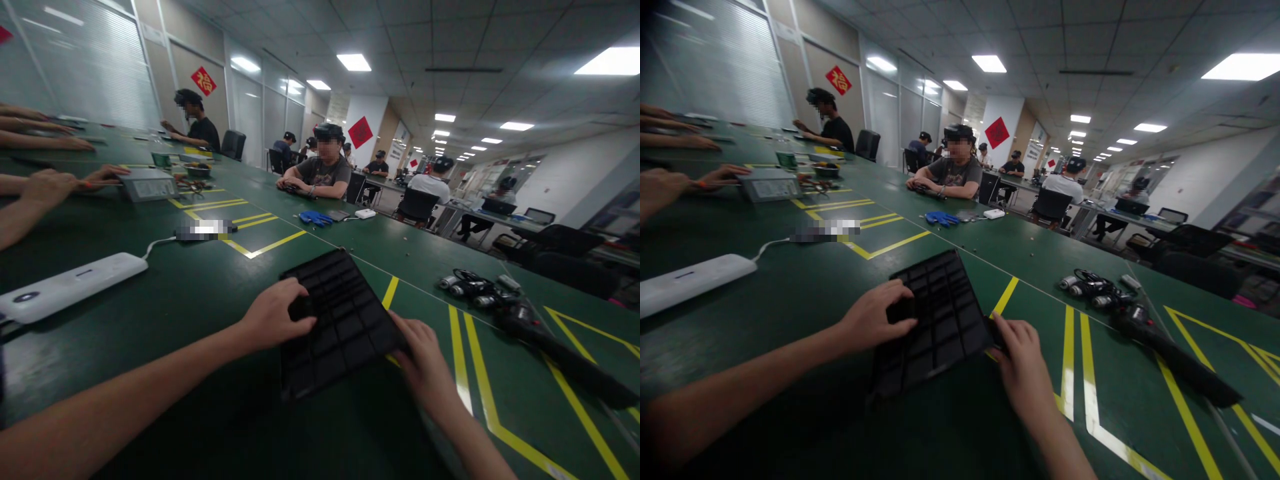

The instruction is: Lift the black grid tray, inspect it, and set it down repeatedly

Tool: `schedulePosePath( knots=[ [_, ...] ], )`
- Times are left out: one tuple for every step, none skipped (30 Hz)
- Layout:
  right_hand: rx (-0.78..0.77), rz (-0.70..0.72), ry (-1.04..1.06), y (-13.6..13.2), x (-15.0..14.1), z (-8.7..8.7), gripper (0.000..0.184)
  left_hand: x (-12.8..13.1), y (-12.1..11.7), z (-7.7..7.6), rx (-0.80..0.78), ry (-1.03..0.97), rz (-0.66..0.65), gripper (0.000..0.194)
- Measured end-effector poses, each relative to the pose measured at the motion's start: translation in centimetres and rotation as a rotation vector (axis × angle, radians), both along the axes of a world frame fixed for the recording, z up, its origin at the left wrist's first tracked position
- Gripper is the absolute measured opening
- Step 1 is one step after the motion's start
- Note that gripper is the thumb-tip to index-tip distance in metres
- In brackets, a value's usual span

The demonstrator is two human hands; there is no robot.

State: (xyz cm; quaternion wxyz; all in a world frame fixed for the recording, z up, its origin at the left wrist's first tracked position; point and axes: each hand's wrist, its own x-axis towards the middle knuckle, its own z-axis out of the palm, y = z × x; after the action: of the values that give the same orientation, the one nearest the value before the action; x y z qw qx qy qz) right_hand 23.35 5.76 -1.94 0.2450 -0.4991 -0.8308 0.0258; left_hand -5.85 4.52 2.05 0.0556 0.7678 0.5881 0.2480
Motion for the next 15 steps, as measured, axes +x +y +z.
schedulePosePath(
  knots=[
    [0.017, -0.114, -0.025, 0.7, 1.3, 0.3, 0.049, -1.4, 0.9, 0.2, 0.009, 0.036, 0.095, 0.036],
    [0.025, -0.235, -0.067, 1.3, 2.7, 0.6, 0.050, -3.0, 1.8, 0.4, 0.010, 0.072, 0.199, 0.037],
    [0.023, -0.346, -0.111, 1.8, 4.1, 0.7, 0.050, -4.5, 2.5, 0.4, 0.007, 0.111, 0.305, 0.040],
    [0.011, -0.444, -0.157, 2.2, 5.4, 0.6, 0.052, -6.0, 3.2, 0.4, -0.011, 0.143, 0.402, 0.042],
    [-0.015, -0.520, -0.201, 2.6, 6.5, 0.4, 0.053, -7.3, 3.7, 0.3, -0.043, 0.168, 0.482, 0.044],
    [-0.054, -0.574, -0.242, 2.8, 7.5, 0.0, 0.054, -8.5, 4.1, 0.2, -0.081, 0.192, 0.543, 0.045],
    [-0.099, -0.609, -0.280, 2.9, 8.3, -0.4, 0.054, -9.4, 4.4, 0.0, -0.126, 0.211, 0.586, 0.046],
    [-0.144, -0.627, -0.312, 3.0, 8.9, -0.9, 0.055, -10.1, 4.6, -0.2, -0.168, 0.227, 0.615, 0.047],
    [-0.183, -0.635, -0.335, 3.1, 9.4, -1.5, 0.055, -10.6, 4.7, -0.4, -0.202, 0.239, 0.633, 0.048],
    [-0.212, -0.640, -0.347, 3.2, 9.8, -1.9, 0.056, -10.9, 4.7, -0.5, -0.224, 0.248, 0.643, 0.049],
    [-0.232, -0.644, -0.352, 3.2, 10.1, -2.3, 0.056, -11.0, 4.8, -0.6, -0.241, 0.254, 0.651, 0.050],
    [-0.240, -0.644, -0.354, 3.3, 10.3, -2.5, 0.057, -11.1, 4.8, -0.5, -0.243, 0.257, 0.654, 0.052],
    [-0.236, -0.648, -0.356, 3.3, 10.4, -2.6, 0.058, -11.0, 4.8, -0.4, -0.213, 0.253, 0.648, 0.052],
    [-0.219, -0.655, -0.359, 3.4, 10.4, -2.6, 0.059, -10.8, 4.8, -0.3, -0.160, 0.241, 0.631, 0.051],
    [-0.188, -0.659, -0.362, 3.4, 10.1, -2.4, 0.060, -10.4, 4.7, -0.1, -0.097, 0.222, 0.604, 0.050]
  ],
)
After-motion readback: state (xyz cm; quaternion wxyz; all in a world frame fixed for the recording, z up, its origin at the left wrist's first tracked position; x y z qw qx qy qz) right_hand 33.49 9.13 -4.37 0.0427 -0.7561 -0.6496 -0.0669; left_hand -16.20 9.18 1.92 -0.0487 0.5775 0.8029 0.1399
